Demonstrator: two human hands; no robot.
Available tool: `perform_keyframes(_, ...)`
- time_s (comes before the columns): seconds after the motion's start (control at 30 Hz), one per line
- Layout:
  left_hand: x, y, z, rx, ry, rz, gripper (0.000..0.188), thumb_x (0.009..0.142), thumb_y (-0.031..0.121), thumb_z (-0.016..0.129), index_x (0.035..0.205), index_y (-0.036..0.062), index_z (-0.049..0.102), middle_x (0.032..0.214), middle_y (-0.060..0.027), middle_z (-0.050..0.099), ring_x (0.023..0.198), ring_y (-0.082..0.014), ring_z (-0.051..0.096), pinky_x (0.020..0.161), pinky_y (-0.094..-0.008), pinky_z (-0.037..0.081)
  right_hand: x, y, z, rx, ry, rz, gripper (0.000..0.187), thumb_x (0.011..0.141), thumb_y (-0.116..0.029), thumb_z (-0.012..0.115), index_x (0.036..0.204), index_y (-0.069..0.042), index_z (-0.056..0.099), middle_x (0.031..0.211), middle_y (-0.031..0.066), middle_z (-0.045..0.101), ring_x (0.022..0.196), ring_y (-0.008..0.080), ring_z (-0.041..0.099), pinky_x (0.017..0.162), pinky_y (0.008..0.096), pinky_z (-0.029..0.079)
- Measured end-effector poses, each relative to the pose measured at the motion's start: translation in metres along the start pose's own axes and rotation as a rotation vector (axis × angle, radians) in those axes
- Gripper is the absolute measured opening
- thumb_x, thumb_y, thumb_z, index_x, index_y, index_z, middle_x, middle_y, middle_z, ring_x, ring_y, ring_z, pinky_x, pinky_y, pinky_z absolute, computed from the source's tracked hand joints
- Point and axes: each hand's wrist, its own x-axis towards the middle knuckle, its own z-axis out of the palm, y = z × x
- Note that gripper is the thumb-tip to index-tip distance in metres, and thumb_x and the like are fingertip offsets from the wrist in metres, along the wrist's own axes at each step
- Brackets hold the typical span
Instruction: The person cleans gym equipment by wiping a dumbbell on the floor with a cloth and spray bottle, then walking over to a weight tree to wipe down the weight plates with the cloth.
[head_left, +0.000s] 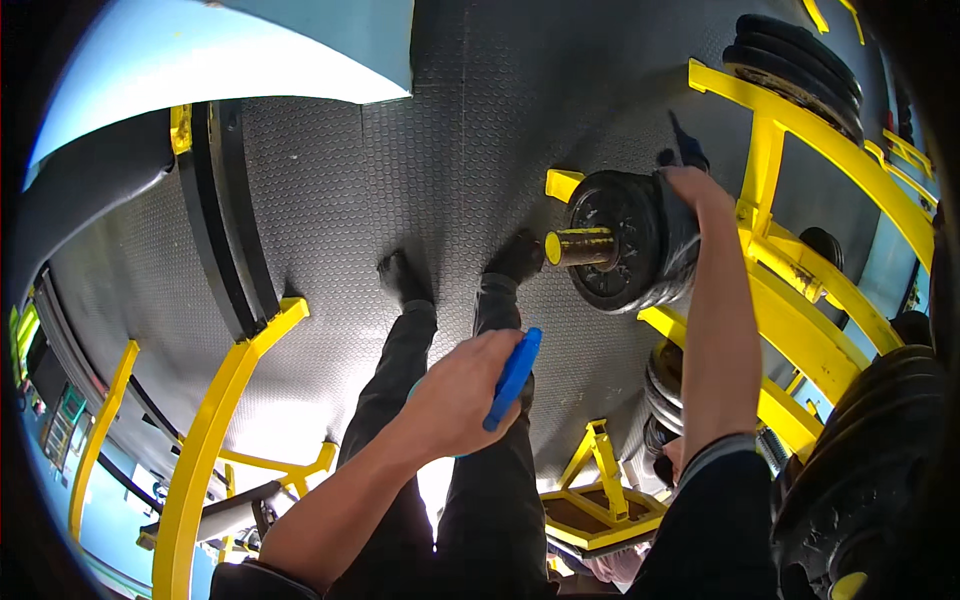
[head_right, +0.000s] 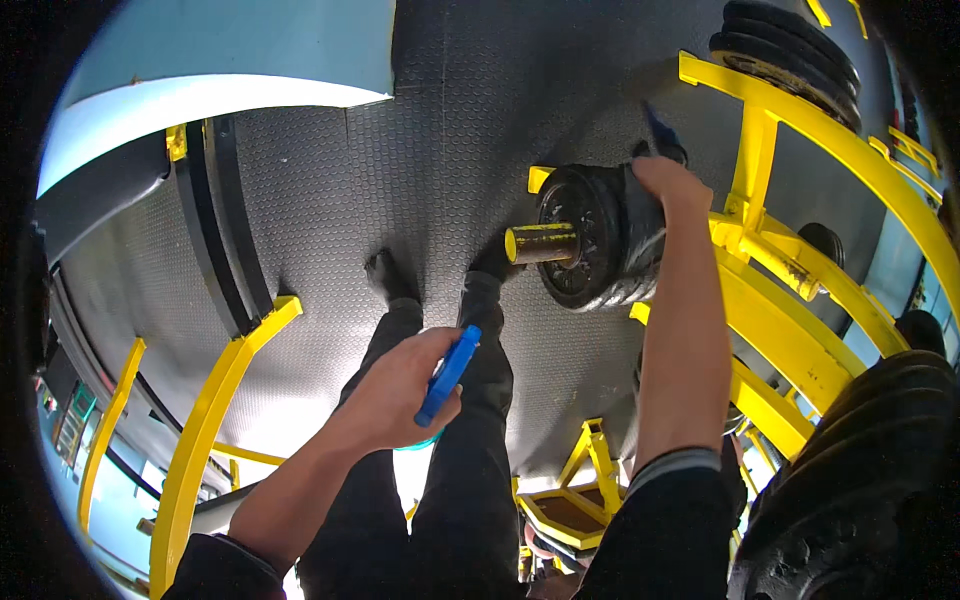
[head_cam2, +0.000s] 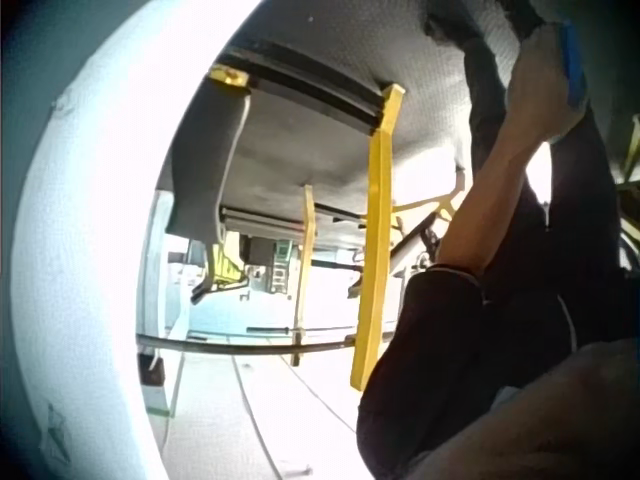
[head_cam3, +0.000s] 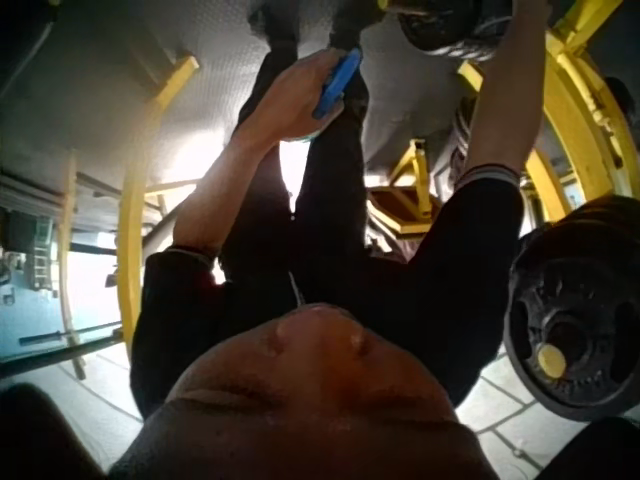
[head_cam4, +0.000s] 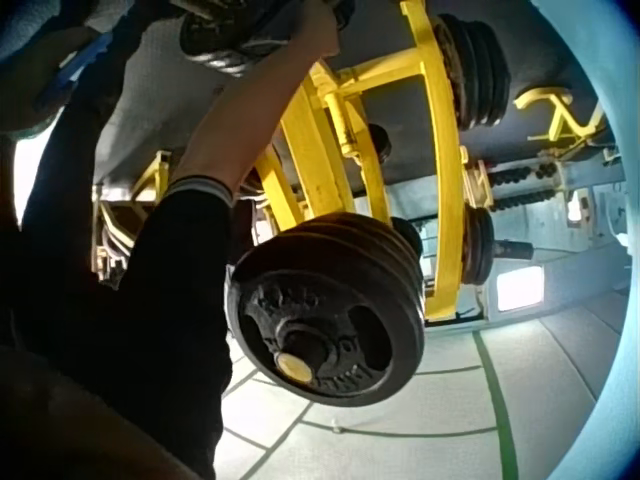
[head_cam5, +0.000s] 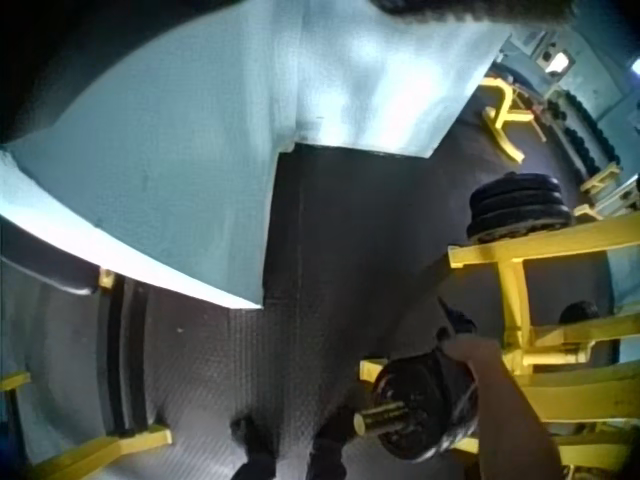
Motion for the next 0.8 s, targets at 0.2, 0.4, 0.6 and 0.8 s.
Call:
perform_keyframes(0.2, 0.016, -0.013, 0.017, 0.051, -0.013, 0.034, 0.056, 0.078, 0.016, 0.064, 0.129, 0.0, 0.046, 0.114, -0.0216, 0.057, 0.105, -0.0397, 0.057, 0.091, -0.044, 0.046, 0.023, -0.106, 0.017, -0.238, -0.486, -0.15, 0.045, 0.078, -0.035, 0.06, 0.116, -0.012, 0.068, 0.123, 0.0083, 0.064, 0.111, 0.0244, 0.062, 0.095, 0.0415, 0.046)
perform_keyframes(0.4, 0.007, -0.019, 0.011, 0.074, -0.044, -0.023, 0.058, 0.078, 0.018, 0.065, 0.13, 0.0002, 0.046, 0.118, -0.0216, 0.057, 0.108, -0.0386, 0.058, 0.093, -0.0436, 0.046, -0.052, -0.185, 0.067, -0.69, -0.224, -0.346, 0.04, 0.075, -0.024, 0.071, 0.115, -0.018, 0.07, 0.123, 0.0065, 0.065, 0.118, 0.0276, 0.059, 0.096, 0.0557, 0.043)
perform_keyframes(0.6, -0.004, -0.028, 0.001, 0.039, 0.012, -0.051, 0.05, 0.077, 0.011, 0.066, 0.123, 0.0016, 0.05, 0.11, -0.0183, 0.059, 0.099, -0.0352, 0.061, 0.083, -0.0403, 0.051, 0.052, -0.157, 0.224, -0.723, -0.265, -0.57, 0.037, 0.084, -0.03, 0.065, 0.12, -0.019, 0.068, 0.13, 0.0044, 0.061, 0.123, 0.0256, 0.055, 0.099, 0.0575, 0.039)
perform_keyframes(0.8, -0.035, -0.064, -0.028, 0.094, 0.075, -0.192, 0.049, 0.078, 0.012, 0.065, 0.124, 0.0026, 0.05, 0.108, -0.0168, 0.061, 0.096, -0.0344, 0.063, 0.083, -0.0387, 0.051, -0.05, -0.233, 0.178, -0.928, -0.529, -0.732, 0.035, 0.089, -0.031, 0.059, 0.122, -0.02, 0.067, 0.13, 0.0021, 0.061, 0.123, 0.0231, 0.055, 0.101, 0.0574, 0.036)
